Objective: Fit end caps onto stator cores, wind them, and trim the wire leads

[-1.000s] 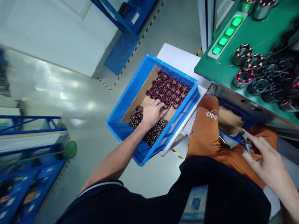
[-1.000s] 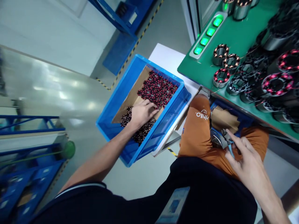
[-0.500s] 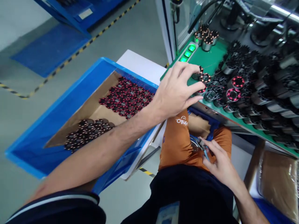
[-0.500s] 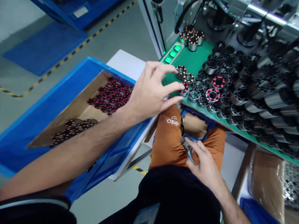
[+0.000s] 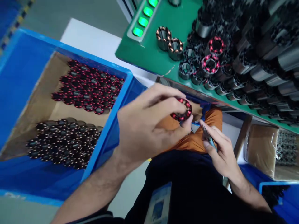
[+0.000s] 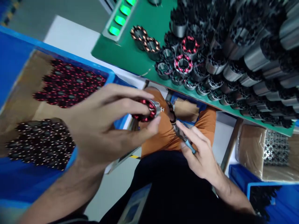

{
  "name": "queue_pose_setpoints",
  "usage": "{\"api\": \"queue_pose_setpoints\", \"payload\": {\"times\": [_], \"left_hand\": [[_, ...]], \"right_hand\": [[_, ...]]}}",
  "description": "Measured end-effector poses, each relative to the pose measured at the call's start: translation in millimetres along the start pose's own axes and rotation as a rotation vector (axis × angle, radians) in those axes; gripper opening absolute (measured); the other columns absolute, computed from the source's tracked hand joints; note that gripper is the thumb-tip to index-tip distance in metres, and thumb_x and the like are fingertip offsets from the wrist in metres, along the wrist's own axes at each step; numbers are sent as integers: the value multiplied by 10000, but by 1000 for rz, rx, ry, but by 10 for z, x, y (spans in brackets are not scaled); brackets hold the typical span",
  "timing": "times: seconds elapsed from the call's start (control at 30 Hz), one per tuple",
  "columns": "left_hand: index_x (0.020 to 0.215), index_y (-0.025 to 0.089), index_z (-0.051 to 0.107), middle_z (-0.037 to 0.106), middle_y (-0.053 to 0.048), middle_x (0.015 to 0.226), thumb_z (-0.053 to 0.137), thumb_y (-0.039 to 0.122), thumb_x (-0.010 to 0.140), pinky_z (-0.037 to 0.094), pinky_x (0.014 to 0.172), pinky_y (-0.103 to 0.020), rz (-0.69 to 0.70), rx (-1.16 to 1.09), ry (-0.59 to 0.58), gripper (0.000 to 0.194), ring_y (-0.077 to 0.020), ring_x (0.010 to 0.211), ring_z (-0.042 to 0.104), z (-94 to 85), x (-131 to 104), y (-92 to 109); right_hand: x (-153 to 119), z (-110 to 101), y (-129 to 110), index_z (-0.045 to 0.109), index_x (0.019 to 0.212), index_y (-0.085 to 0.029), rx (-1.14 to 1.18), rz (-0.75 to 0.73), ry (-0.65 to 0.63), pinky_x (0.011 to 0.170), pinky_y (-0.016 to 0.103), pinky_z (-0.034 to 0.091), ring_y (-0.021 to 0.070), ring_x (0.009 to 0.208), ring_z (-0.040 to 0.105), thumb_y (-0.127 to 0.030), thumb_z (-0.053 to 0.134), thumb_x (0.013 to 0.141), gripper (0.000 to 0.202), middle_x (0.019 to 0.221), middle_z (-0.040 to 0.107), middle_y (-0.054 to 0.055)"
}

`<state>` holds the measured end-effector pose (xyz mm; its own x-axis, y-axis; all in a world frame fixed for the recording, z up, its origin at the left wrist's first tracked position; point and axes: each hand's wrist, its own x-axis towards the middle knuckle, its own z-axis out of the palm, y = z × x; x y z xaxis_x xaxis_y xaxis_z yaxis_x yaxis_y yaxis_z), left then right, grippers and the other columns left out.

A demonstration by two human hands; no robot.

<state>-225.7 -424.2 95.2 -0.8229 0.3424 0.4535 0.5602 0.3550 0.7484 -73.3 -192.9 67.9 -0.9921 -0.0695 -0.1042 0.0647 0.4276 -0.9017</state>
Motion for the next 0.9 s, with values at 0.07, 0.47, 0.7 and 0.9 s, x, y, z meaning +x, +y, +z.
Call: {"api": "queue_pose_setpoints", "payload": {"times": [0.07, 0.47, 0.7, 0.9], "left_hand": [[947, 259, 800, 872, -45, 1112, 937, 267, 922, 682, 738, -314, 117, 38, -17, 139, -200, 902, 820, 84, -141, 71], [1043, 305, 847, 836, -35, 1158, 1048, 422, 898, 615, 725, -359, 149, -11, -54, 274, -222, 972, 791, 157, -354, -23], [1003, 277, 807, 851, -39, 1126, 1032, 411, 914, 652, 742, -338, 199, 29, -18, 276, -215, 957, 808, 177, -352, -50], [961, 252, 780, 853, -52, 1098, 1058, 441, 883, 623, 667, -328, 218, 60, 26, 345, -191, 879, 798, 173, -368, -89]], "right_hand": [[60, -30, -98, 559, 1808, -397, 36, -39, -15, 883, 352, 596, 205, 973, 655, -233, 632, 1184, 649, 1104, 698, 33], [88, 16, -109, 541, 1811, -408, 111, -79, -6, 1110, 402, 627, 219, 1214, 722, -202, 614, 1190, 658, 1550, 770, 49], [87, 32, -117, 567, 1791, -384, 90, -70, -2, 1177, 425, 645, 221, 1303, 758, -171, 612, 1176, 653, 1667, 742, 36], [125, 48, -125, 585, 1778, -369, 47, -63, -15, 1126, 419, 670, 219, 1255, 771, -163, 609, 1167, 646, 1675, 743, 42]]}}
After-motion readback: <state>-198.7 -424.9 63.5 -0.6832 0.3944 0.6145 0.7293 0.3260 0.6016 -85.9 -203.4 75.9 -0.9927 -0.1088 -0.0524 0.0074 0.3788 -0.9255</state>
